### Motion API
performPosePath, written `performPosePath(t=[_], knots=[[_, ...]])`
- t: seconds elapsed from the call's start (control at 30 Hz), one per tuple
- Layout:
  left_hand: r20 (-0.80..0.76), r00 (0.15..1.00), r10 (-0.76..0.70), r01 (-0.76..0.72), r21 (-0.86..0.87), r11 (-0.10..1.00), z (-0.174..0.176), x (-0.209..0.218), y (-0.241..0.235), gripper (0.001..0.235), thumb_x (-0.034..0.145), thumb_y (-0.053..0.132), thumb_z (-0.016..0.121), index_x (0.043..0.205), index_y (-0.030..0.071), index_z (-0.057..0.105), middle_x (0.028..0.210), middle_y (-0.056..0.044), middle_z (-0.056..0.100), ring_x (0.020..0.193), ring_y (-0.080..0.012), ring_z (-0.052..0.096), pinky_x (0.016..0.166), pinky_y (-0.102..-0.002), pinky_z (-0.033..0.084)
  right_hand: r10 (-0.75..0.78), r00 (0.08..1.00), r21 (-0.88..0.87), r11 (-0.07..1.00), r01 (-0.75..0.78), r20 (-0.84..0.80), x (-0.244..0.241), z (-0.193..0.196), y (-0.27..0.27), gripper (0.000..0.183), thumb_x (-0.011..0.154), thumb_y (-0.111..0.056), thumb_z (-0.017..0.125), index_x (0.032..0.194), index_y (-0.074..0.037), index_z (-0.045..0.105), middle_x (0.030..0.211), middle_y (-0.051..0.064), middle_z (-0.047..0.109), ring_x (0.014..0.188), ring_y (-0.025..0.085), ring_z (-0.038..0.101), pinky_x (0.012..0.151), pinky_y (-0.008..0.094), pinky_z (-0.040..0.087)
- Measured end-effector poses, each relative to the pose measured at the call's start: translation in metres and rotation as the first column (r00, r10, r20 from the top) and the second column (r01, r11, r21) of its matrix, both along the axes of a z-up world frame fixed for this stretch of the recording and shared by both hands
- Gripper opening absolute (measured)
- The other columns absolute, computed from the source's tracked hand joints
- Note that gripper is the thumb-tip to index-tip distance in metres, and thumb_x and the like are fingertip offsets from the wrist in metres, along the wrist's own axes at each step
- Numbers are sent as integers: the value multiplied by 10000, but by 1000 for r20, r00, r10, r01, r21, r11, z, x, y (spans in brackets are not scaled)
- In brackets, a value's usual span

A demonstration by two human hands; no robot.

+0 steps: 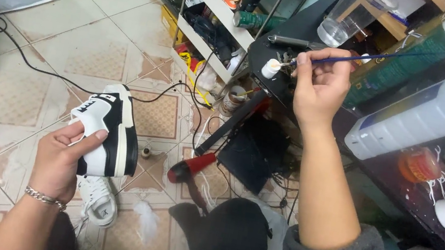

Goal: Painting the midsole of a white sneaker with a small brush to customize or repair it.

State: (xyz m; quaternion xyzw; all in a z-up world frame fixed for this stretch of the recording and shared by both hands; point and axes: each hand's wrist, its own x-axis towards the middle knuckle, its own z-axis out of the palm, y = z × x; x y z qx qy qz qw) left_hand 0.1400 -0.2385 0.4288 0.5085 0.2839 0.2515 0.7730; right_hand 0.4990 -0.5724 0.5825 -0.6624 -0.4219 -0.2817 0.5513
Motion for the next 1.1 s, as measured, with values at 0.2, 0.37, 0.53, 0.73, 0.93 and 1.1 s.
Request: performPosePath(t=[0.2, 0.37, 0.53, 0.73, 0.93, 1.1], knots=[[-23, 1000, 7, -7, -6, 1000, -18, -3, 5, 590, 1032, 73, 989, 1506, -185, 750, 1076, -205, 862, 949, -318, 880, 846, -554, 765, 9, 1000, -2, 1000, -9, -21, 2, -1, -1, 196, 1256, 50, 799, 1306, 0, 616, 1063, 203, 821, 763, 193, 816, 734, 300, 682], [-63, 998, 16, -16, -3, 1000, -6, -7, 5, 538, 1042, 77, 982, 1477, -165, 779, 1043, -198, 863, 934, -332, 889, 834, -555, 764, 3, 999, 54, 999, -1, -36, -4, 6, -2, 211, 1276, 31, 787, 1347, -15, 594, 1105, 203, 822, 771, 186, 813, 748, 285, 686], [-199, 978, 54, -74, -93, 993, 9, -8, 2, 492, 921, 38, 984, 1406, 5, 908, 1190, -84, 914, 964, -114, 806, 852, -287, 695, -32, 990, 129, 990, 50, -139, -22, 17, 1, 255, 1275, -21, 799, 1303, -99, 557, 1121, 179, 744, 866, 225, 753, 783, 336, 670], [-170, 985, 40, -58, -103, 993, 8, -8, 0, 404, 944, 35, 986, 1342, 8, 923, 1140, -70, 918, 935, -101, 806, 820, -270, 683, -15, 990, 119, 992, 32, -141, -18, 15, -2, 268, 1296, -70, 820, 1297, -108, 555, 1105, 175, 746, 859, 224, 760, 771, 339, 675], [-256, 967, 8, 53, 232, 971, 30, -17, 3, 811, 1020, 282, 996, 743, 278, 234, 747, 137, 205, 719, -69, 206, 664, -341, 119, -182, 983, 55, 982, 180, 26, -20, 19, -14, 315, 1334, 17, 862, 1359, -113, 577, 1134, 181, 793, 868, 303, 852, 820, 390, 685], [-184, 982, -48, 92, 234, 968, 14, -11, 12, 746, 988, 209, 1043, 703, 276, 357, 750, 149, 333, 693, -27, 321, 617, -297, 185, -59, 998, 143, 988, 57, 10, -51, -7, -21, 170, 1411, -90, 808, 1332, 47, 745, 1224, 301, 856, 997, 365, 836, 939, 450, 678]])
